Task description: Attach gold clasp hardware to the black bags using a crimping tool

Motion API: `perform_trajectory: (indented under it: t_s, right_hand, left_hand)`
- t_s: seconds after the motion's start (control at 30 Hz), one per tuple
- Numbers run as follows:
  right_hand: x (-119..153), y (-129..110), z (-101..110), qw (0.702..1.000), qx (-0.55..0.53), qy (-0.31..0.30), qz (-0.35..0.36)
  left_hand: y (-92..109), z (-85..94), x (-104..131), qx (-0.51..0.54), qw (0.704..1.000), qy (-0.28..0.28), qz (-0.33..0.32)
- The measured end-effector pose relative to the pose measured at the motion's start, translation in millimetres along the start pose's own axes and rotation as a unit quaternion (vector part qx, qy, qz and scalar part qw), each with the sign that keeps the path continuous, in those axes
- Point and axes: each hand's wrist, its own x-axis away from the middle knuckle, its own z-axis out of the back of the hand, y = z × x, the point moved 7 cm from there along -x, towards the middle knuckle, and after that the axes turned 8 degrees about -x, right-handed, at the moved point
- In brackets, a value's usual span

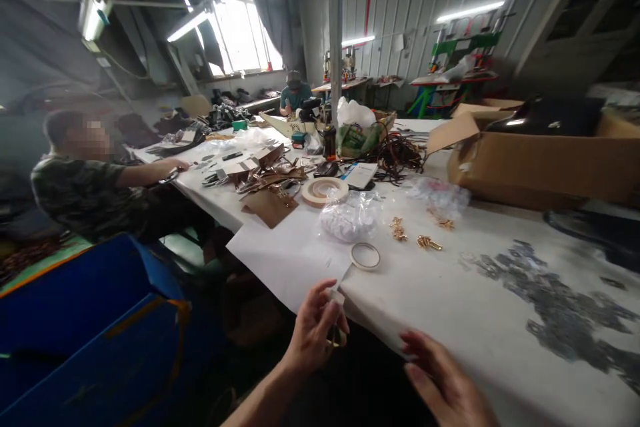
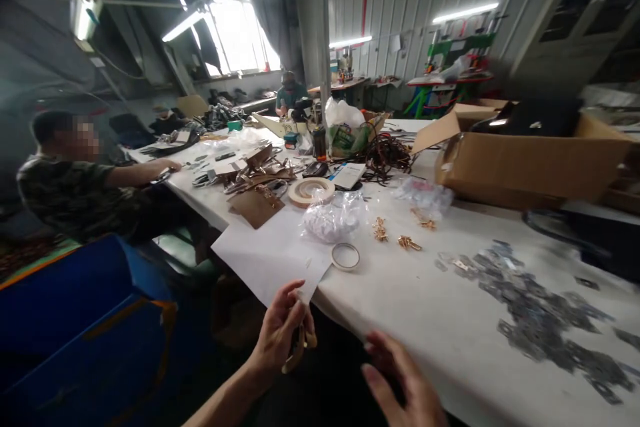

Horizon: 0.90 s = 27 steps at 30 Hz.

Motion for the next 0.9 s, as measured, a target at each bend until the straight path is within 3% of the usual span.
perform_trajectory:
  t_s: [0.07,0.13,0.2,0.27,0.4,0.53,0.67,0.77,0.83,0.9]
  right_hand:
    - [-20.7,-4.5,-61.9,0.990,-0.055,-0.128,-0.011]
    - [-36.7,-15.7,-115.3,0.973,-0.099,-0.208,-0.017]
    - [-48.8,-26.6,-151.1,0.963,-0.131,-0.233,-0.018]
    - [-55.6,-31.7,-171.9,0.960,-0.149,-0.235,-0.020]
    - [-56.2,-20.7,-192.3,0.957,-0.167,-0.234,-0.036]
    - [-52.3,10.5,-205.4,0.955,-0.200,-0.201,-0.089]
    - [-47.7,42.1,-215.2,0.952,-0.175,-0.195,-0.160]
    - [-44.1,57.5,-216.2,0.948,-0.149,-0.199,-0.198]
    - [-40.4,66.5,-216.2,0.946,-0.133,-0.207,-0.212]
    - [-36.2,79.9,-214.2,0.946,-0.100,-0.199,-0.234]
  left_hand:
    - [3.7,17.1,2.3,-0.014,0.999,0.033,-0.002]
    - [3.1,39.1,4.5,-0.031,0.997,0.073,0.013]
    - [0.2,63.4,5.7,-0.054,0.992,0.113,0.030]
    - [-1.5,87.1,4.0,-0.073,0.985,0.153,0.034]
    - [-1.7,121.4,-12.5,-0.040,0.971,0.236,0.027]
    - [-3.1,130.3,-50.4,0.025,0.965,0.261,0.029]
    - [-15.4,121.0,-100.7,-0.110,0.977,0.172,0.065]
    - [-28.8,109.8,-129.6,-0.238,0.964,0.091,0.070]
    - [-33.6,102.6,-141.1,-0.337,0.937,0.050,0.074]
    - [-31.2,95.7,-147.2,-0.463,0.883,0.020,0.074]
